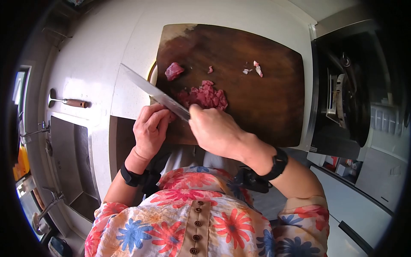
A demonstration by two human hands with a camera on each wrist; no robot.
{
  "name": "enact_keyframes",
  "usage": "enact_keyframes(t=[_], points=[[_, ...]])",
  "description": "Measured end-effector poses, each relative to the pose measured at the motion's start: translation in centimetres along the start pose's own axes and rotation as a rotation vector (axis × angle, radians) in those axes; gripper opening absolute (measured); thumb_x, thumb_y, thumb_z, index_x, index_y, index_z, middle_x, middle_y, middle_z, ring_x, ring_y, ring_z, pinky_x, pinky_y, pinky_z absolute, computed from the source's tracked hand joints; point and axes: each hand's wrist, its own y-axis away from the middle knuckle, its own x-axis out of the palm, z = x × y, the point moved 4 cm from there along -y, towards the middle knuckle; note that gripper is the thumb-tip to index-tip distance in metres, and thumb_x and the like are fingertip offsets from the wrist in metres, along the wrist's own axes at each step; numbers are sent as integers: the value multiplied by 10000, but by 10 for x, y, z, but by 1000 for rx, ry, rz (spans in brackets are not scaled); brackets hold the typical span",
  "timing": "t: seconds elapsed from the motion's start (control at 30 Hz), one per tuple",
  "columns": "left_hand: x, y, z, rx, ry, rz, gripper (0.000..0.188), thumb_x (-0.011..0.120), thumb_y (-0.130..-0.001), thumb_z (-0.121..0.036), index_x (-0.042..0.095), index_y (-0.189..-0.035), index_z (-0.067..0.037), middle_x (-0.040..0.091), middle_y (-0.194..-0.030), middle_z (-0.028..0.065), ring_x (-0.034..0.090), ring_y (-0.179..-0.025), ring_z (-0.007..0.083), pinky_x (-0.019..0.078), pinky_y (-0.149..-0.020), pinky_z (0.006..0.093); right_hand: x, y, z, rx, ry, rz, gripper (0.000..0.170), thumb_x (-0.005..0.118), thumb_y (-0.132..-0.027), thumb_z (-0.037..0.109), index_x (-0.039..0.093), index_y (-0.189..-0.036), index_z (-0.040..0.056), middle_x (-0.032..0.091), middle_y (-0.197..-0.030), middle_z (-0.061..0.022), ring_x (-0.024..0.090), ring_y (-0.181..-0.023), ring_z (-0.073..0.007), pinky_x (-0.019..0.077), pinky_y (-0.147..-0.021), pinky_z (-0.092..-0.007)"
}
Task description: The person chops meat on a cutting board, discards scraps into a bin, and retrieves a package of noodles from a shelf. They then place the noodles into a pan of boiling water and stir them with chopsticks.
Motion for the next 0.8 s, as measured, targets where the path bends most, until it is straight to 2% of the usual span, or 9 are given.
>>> enact_keyframes(t=[0.2,0.27,0.4,0.47,0.6,0.8], points=[[-1,-6,-6,-51,-71,33,146,680,-729,6,646,-864,-40,596,-865,79,597,-742,232,492,-638,306,-14,36,-14,51,-62,-38,163,479,-880,94,399,-807,-29,535,-613,-246,559,-622,-434,432,-538,-494],[-4,-6,-5,-189,31,32,162,695,-731,-6,653,-883,-42,594,-874,84,605,-726,216,496,-631,299,-14,40,-13,75,-50,-33,158,481,-888,97,401,-825,-24,536,-609,-240,561,-610,-421,438,-526,-480],[-13,0,0,-206,104,3,179,703,-732,-9,658,-901,-45,595,-877,84,610,-712,199,498,-621,292,-15,45,-9,59,-23,-57,152,483,-892,104,404,-843,-16,539,-604,-230,568,-603,-407,445,-516,-466],[-15,-1,-3,-98,53,8,180,702,-734,-1,658,-904,-44,597,-882,78,614,-710,208,499,-616,290,-12,45,-6,49,7,-23,148,482,-895,108,407,-849,-10,542,-600,-221,572,-597,-398,449,-514,-463],[-6,1,-1,9,-4,56,189,693,-701,24,657,-874,-45,596,-872,65,584,-723,228,489,-623,304,-6,45,-5,51,-3,-8,149,481,-895,109,407,-848,-11,543,-598,-218,572,-599,-399,448,-517,-465],[-3,1,4,39,21,15,203,689,-669,31,642,-851,-46,591,-871,59,566,-721,226,481,-619,308,-6,42,-6,40,-17,9,145,477,-896,106,407,-847,-12,539,-593,-216,571,-604,-402,445,-520,-467]])
